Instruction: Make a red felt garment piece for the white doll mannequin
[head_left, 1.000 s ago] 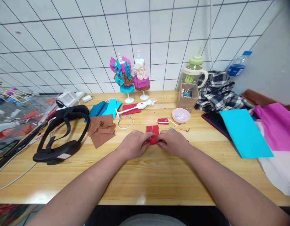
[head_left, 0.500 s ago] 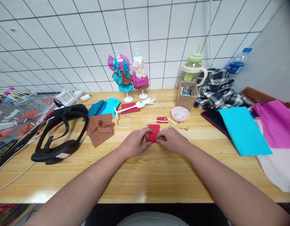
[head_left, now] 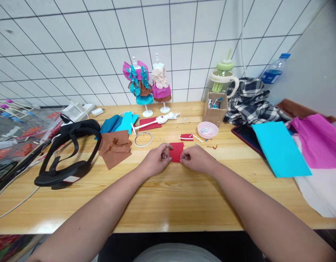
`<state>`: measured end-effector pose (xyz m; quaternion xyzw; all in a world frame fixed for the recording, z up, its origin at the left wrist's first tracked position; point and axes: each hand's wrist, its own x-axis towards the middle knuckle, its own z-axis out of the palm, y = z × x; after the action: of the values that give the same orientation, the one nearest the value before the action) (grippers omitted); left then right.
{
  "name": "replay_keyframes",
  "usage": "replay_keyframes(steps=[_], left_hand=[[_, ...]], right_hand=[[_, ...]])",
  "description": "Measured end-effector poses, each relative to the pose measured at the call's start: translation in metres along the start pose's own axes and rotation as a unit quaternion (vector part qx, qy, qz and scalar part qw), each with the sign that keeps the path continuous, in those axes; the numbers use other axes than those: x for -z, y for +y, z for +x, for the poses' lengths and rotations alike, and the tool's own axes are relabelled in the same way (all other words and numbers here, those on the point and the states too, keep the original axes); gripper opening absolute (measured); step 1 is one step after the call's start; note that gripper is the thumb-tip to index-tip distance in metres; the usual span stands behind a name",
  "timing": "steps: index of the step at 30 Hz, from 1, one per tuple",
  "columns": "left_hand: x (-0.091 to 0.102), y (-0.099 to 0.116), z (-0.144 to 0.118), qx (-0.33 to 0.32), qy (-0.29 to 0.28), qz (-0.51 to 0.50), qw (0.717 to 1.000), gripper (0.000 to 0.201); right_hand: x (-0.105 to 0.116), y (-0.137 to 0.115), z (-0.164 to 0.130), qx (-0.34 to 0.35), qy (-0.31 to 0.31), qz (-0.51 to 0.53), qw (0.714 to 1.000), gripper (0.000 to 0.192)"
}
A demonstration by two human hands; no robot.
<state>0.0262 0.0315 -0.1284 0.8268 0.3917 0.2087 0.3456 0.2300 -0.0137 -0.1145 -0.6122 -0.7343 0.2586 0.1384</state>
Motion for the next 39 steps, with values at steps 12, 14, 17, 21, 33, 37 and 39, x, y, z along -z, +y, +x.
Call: replay_keyframes(steps=[12, 14, 17, 21, 33, 37, 39], left_hand=[[-0.001, 0.003, -0.001, -0.021, -0.007, 0.056, 0.998, 0.035], [-0.001, 0.002, -0.001, -0.021, -0.008, 0.066, 0.998, 0.036], [-0.001, 0.002, 0.0, -0.022, 0.01, 0.095, 0.995, 0.04], [-0.002, 0.001, -0.001, -0.015, 0.034, 0.131, 0.991, 0.049], [0.0, 0.0, -0.002, -0.007, 0.037, 0.126, 0.991, 0.06], [0.003, 0.002, -0.002, -0.038, 0.042, 0.086, 0.995, 0.053], [0.004, 0.004, -0.002, -0.062, 0.036, 0.079, 0.994, 0.049]], right_hand=[[-0.001, 0.001, 0.007, -0.026, 0.017, -0.041, 0.999, 0.013], [-0.002, 0.001, 0.008, -0.024, 0.019, -0.044, 0.999, 0.013], [-0.003, 0.003, 0.01, -0.018, 0.022, -0.042, 0.999, 0.014], [-0.003, 0.009, 0.009, -0.027, 0.041, -0.008, 0.999, 0.014], [0.003, 0.015, -0.006, 0.177, 0.037, -0.085, 0.98, 0.017], [0.0, 0.013, -0.004, 0.174, 0.042, -0.116, 0.977, 0.017], [-0.002, 0.013, -0.003, 0.172, 0.051, -0.122, 0.976, 0.018]])
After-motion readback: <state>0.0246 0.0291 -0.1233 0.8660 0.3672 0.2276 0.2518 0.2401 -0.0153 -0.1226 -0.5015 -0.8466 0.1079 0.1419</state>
